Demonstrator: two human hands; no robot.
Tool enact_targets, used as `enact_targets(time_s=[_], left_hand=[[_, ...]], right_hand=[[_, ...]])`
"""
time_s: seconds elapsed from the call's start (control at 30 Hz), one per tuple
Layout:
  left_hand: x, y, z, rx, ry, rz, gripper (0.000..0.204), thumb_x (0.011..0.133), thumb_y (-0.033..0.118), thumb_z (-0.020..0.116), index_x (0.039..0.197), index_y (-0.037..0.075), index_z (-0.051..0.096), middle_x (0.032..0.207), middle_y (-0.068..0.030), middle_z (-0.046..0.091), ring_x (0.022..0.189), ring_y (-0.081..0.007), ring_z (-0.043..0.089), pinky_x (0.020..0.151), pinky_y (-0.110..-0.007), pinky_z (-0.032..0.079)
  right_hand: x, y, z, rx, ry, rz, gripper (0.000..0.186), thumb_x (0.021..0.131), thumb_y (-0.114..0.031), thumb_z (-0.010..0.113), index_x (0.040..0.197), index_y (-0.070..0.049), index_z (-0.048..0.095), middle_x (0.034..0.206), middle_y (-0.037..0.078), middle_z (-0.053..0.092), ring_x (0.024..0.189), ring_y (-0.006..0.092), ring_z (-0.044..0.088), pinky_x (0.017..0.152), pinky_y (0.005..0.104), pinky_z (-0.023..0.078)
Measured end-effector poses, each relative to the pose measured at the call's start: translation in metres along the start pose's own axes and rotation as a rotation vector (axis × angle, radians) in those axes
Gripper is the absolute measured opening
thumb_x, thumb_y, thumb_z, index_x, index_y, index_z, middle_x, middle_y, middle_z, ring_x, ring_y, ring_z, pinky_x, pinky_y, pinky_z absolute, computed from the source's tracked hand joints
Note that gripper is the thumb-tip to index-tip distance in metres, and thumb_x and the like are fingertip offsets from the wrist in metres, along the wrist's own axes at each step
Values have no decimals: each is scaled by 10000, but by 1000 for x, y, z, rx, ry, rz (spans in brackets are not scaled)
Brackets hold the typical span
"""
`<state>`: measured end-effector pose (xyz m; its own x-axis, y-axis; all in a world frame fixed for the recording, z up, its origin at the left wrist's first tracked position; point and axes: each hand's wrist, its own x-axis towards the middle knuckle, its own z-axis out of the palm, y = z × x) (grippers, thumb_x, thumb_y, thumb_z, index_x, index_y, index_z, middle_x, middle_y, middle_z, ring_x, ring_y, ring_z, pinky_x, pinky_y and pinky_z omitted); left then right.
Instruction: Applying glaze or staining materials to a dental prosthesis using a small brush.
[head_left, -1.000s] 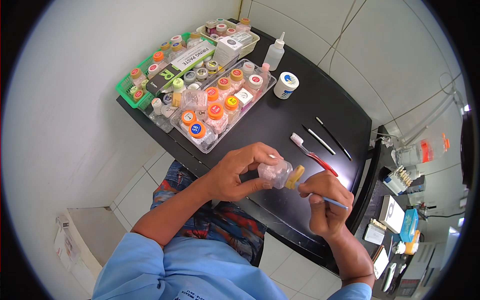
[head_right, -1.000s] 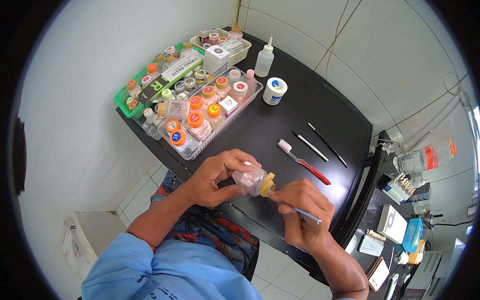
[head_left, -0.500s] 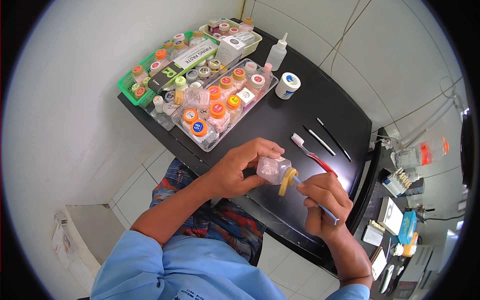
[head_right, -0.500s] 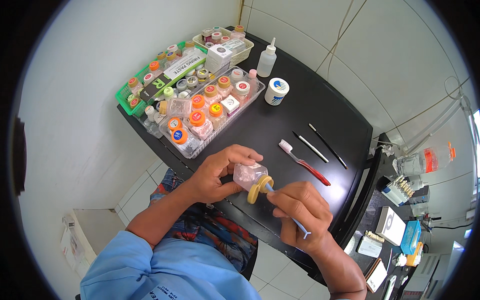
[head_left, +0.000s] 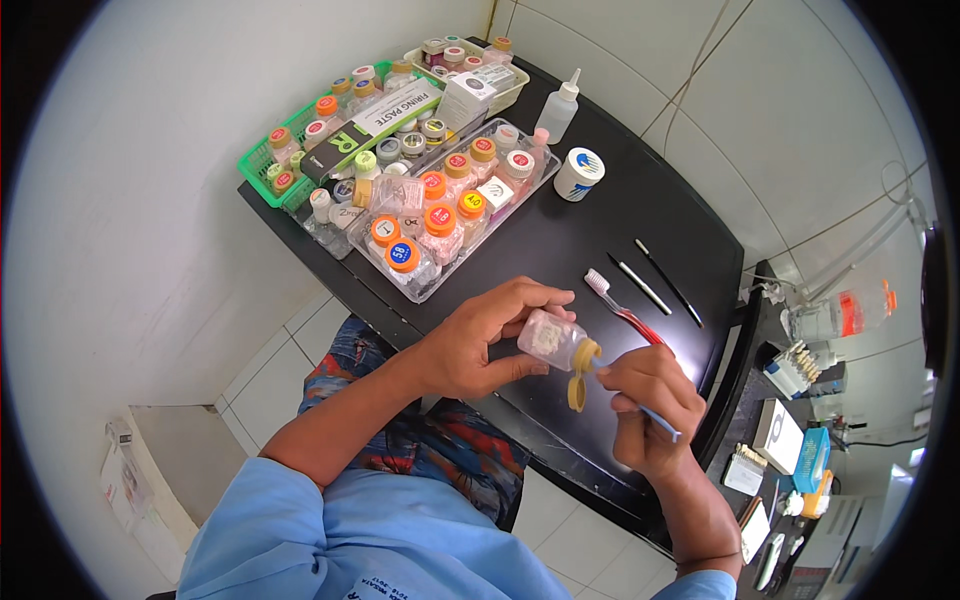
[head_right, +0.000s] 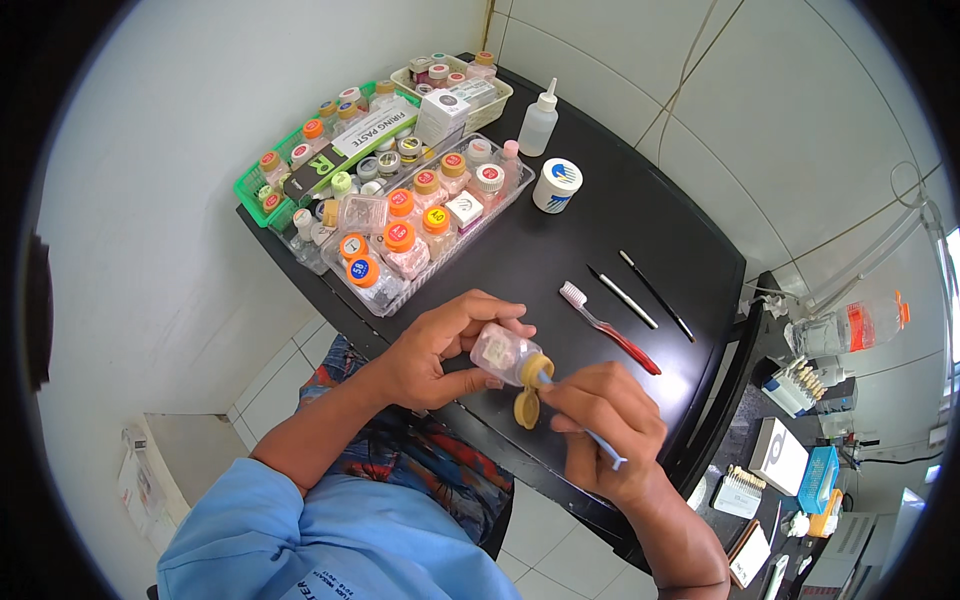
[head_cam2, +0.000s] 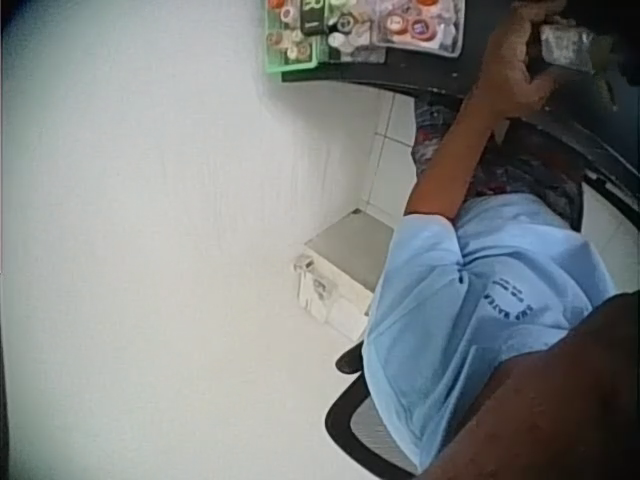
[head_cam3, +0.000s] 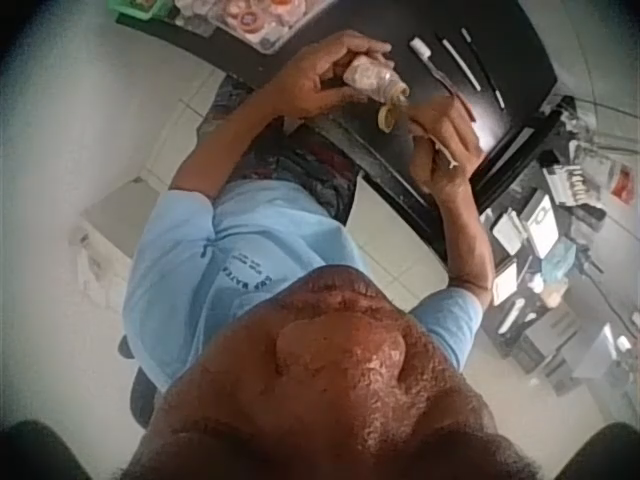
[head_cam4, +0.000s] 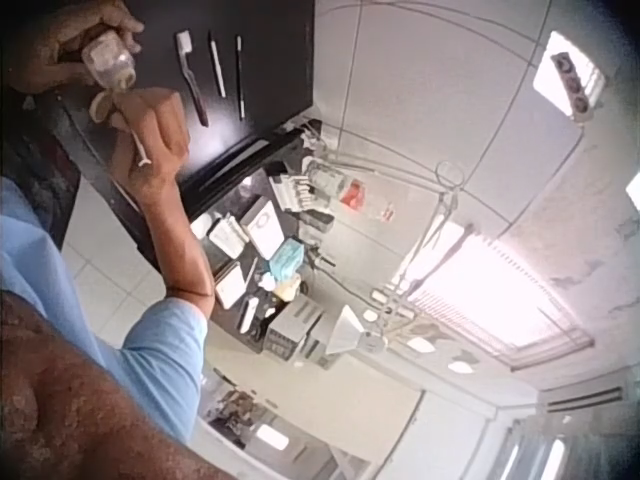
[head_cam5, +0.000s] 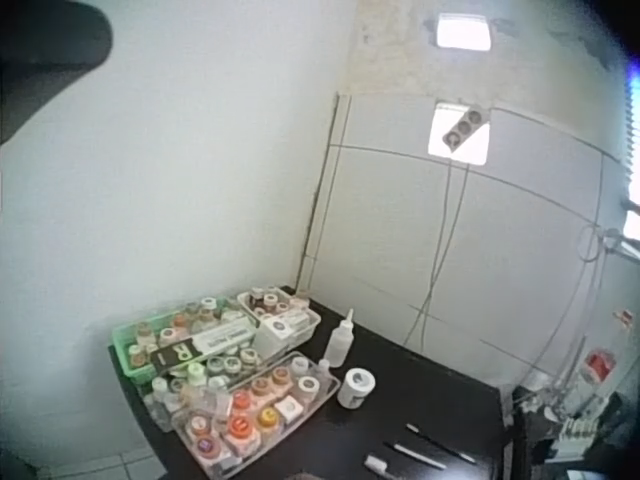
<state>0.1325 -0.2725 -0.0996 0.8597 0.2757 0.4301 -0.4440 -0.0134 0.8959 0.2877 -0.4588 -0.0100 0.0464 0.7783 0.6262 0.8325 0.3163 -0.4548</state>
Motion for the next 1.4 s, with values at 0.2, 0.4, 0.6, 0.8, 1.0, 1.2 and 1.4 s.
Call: enact_targets(time_s=[0.2, 0.4, 0.6, 0.8, 1.0, 1.2, 1.4], left_hand=[[0, -7, -4, 127, 23, 68, 524, 898, -63, 789, 1371, 30, 583, 1409, -150, 541, 1368, -270, 607, 1115, -383, 550], [-1, -8, -9, 130, -48, 33, 554, 895, -57, 800, 1387, 61, 574, 1475, -188, 546, 1382, -274, 599, 1111, -394, 539], [-3, -10, -6, 16, -35, 50, 553, 929, -47, 781, 1424, 40, 550, 1451, -185, 562, 1379, -268, 604, 1126, -395, 528], [0, 1, -3, 111, -19, -32, 599, 918, -50, 787, 1456, 9, 530, 1448, -172, 537, 1365, -267, 613, 1101, -385, 550], [0, -5, -6, 197, -33, 56, 559, 894, -48, 806, 1393, 38, 571, 1464, -165, 526, 1322, -249, 630, 1079, -371, 559], [-1, -9, -7, 140, -57, 6, 548, 893, -70, 791, 1380, 64, 579, 1480, -184, 546, 1350, -250, 612, 1086, -375, 544], [-2, -4, -6, 57, -76, 66, 536, 925, -61, 768, 1401, 67, 556, 1472, -197, 545, 1348, -255, 617, 1104, -386, 531]], right_hand=[[-1, -1, -1, 27, -58, 23, 188, 783, 63, 764, 963, 10, 758, 865, 118, 710, 769, 265, 690, 693, 366, 554], [-2, -1, 1, 18, -32, 23, 293, 696, 107, 732, 970, 11, 761, 863, 120, 709, 769, 268, 691, 698, 371, 558], [0, -1, 1, -6, -44, 3, 279, 711, 85, 749, 980, 12, 764, 845, 115, 700, 751, 264, 679, 691, 379, 554], [-4, 1, 1, -14, 43, 70, 169, 793, -10, 798, 958, 3, 766, 836, 104, 700, 757, 270, 674, 703, 375, 556], [-1, -1, -1, -42, -47, 8, 191, 771, -11, 795, 961, -28, 782, 861, 87, 709, 821, 272, 676, 720, 373, 554], [-1, -1, -2, -107, -81, -34, 236, 721, -35, 802, 956, -42, 787, 880, 77, 717, 868, 277, 665, 754, 380, 552], [-2, -2, -4, -97, -54, 0, 209, 732, -37, 794, 941, -42, 783, 873, 76, 715, 869, 281, 651, 767, 382, 537]])
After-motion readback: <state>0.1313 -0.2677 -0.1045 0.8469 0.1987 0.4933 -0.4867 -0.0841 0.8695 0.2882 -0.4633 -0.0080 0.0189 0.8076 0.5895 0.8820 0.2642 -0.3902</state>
